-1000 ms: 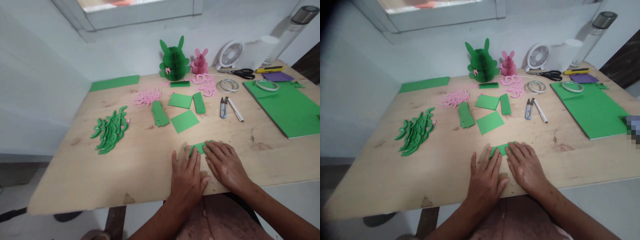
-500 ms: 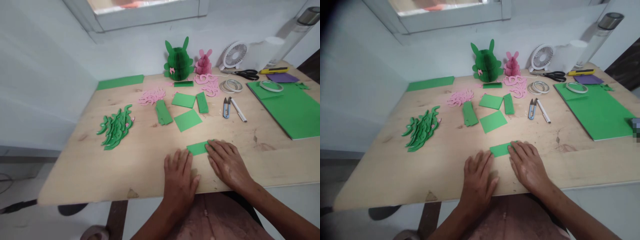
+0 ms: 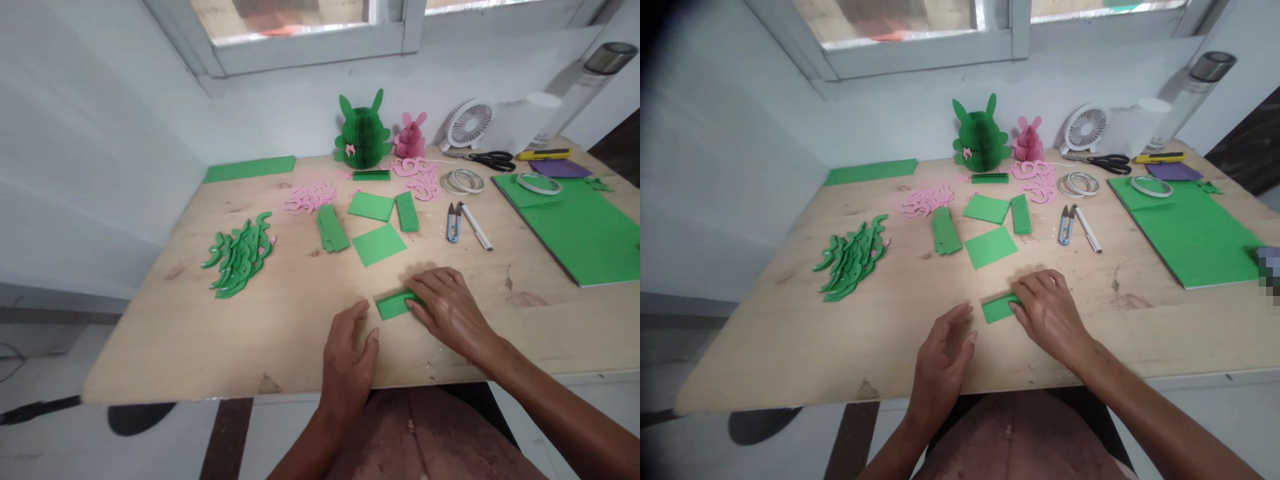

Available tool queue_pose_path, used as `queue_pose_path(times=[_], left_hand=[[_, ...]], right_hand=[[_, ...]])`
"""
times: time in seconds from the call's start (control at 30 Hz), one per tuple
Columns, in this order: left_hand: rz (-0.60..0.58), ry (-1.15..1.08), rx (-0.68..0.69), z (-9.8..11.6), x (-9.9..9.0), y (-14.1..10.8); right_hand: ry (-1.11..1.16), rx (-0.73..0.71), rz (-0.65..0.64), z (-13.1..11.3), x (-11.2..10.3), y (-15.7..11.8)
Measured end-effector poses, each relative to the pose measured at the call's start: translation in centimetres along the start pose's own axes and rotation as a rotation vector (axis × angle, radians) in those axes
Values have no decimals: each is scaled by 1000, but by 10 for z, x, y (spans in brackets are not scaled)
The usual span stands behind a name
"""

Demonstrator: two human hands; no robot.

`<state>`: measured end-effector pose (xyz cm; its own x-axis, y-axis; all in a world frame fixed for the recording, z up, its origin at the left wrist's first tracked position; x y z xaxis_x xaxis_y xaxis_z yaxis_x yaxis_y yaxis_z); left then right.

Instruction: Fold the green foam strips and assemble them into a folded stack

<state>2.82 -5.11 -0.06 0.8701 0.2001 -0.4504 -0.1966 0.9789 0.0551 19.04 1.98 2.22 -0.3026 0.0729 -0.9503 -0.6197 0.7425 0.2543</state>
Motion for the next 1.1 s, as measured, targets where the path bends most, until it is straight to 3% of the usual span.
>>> queue_pose_path(times=[0.17,0.37,0.47,0.63,0.87,1.1], left_hand=[[-72,-578,-392,-11,6,-8],[-116,-925,-606,-1,27,0],[-84,-983,-607,3,34,8],[-83,-884,-528,8,37,21],[-149,-786,-425,20,37,33],[-164,-856,-461,27,43,37]], right_hand=[[172,53,89,0,-6,-10],[416,170,199,-13,-16,-20],[484,221,227,-19,-13,-23],[575,323,270,-12,-11,-24],[897,458,65,-8,-6,-13],[1053,604,116,-5,2,-21]])
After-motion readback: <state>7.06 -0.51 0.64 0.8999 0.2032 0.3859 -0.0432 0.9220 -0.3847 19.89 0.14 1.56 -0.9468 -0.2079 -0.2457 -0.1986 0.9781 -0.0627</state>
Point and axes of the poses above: each hand's wrist, its own y-axis towards the middle knuckle, its own x-axis out of the palm, z = x × y, the point moved 6 cm from there along y, towards the middle knuckle, and after that the axes turned 2 degrees about -x, right-handed, at the moved point
